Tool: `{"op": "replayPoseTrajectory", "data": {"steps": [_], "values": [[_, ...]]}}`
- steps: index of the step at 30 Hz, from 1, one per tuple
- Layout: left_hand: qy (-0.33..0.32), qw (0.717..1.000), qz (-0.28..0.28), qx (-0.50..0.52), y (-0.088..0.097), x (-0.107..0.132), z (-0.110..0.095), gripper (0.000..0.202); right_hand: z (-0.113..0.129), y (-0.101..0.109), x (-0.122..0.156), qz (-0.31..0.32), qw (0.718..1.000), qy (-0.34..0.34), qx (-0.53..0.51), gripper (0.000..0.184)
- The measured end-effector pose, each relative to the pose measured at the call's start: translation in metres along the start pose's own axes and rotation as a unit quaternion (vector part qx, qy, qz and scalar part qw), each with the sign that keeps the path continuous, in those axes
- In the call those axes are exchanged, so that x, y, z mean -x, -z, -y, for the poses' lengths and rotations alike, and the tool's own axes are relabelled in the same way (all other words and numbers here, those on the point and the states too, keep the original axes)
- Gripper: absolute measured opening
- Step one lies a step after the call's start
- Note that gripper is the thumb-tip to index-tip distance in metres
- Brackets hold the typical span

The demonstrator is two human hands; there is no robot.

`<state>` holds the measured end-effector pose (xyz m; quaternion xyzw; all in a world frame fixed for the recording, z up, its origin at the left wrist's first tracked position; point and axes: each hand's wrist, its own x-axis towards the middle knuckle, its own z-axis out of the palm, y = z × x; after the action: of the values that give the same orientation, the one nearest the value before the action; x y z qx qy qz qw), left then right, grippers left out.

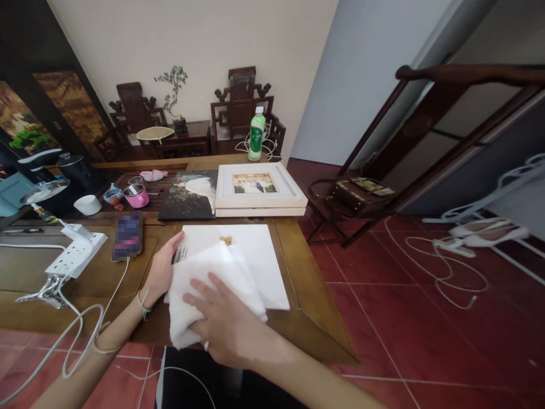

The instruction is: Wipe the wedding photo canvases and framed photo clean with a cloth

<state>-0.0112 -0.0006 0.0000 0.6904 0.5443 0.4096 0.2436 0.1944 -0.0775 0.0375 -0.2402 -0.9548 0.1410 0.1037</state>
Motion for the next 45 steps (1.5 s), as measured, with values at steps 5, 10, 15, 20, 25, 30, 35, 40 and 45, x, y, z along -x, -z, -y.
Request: {"op": "replayPoseTrajectory", "data": {"steps": [5, 10, 15, 20, 25, 30, 35, 40, 45], "values": [[-0.086, 0.986, 0.087, -0.111, -0.003, 0.003, -0.001, 0.045, -0.032, 0.012, 0.011, -0.061, 0.995, -0.081, -0.013, 0.035], [-0.116, 0.974, 0.115, -0.156, -0.006, 0.003, 0.005, 0.045, -0.070, 0.019, -0.020, -0.100, 0.981, -0.164, 0.017, 0.032], [-0.132, 0.974, 0.114, -0.144, -0.003, 0.001, -0.003, 0.043, -0.083, 0.026, -0.070, -0.118, 0.978, -0.171, 0.005, 0.028], [-0.139, 0.975, 0.115, -0.129, -0.001, 0.001, -0.008, 0.043, -0.083, 0.030, -0.094, -0.121, 0.980, -0.157, -0.010, 0.027], [-0.128, 0.976, 0.114, -0.135, -0.003, 0.002, 0.000, 0.044, -0.086, 0.034, -0.068, -0.124, 0.976, -0.177, -0.014, 0.027], [-0.125, 0.974, 0.111, -0.155, -0.005, 0.002, 0.007, 0.044, -0.097, 0.040, -0.020, -0.142, 0.966, -0.215, -0.006, 0.028], [-0.120, 0.976, 0.109, -0.148, -0.003, 0.003, 0.005, 0.044, -0.104, 0.032, 0.025, -0.151, 0.965, -0.213, 0.007, 0.027], [-0.114, 0.979, 0.107, -0.133, -0.003, 0.003, 0.004, 0.044, -0.107, 0.018, 0.042, -0.160, 0.977, -0.139, 0.013, 0.023], [-0.112, 0.978, 0.109, -0.135, -0.004, 0.003, 0.004, 0.043, -0.096, 0.013, 0.047, -0.163, 0.977, -0.137, 0.034, 0.020]]}}
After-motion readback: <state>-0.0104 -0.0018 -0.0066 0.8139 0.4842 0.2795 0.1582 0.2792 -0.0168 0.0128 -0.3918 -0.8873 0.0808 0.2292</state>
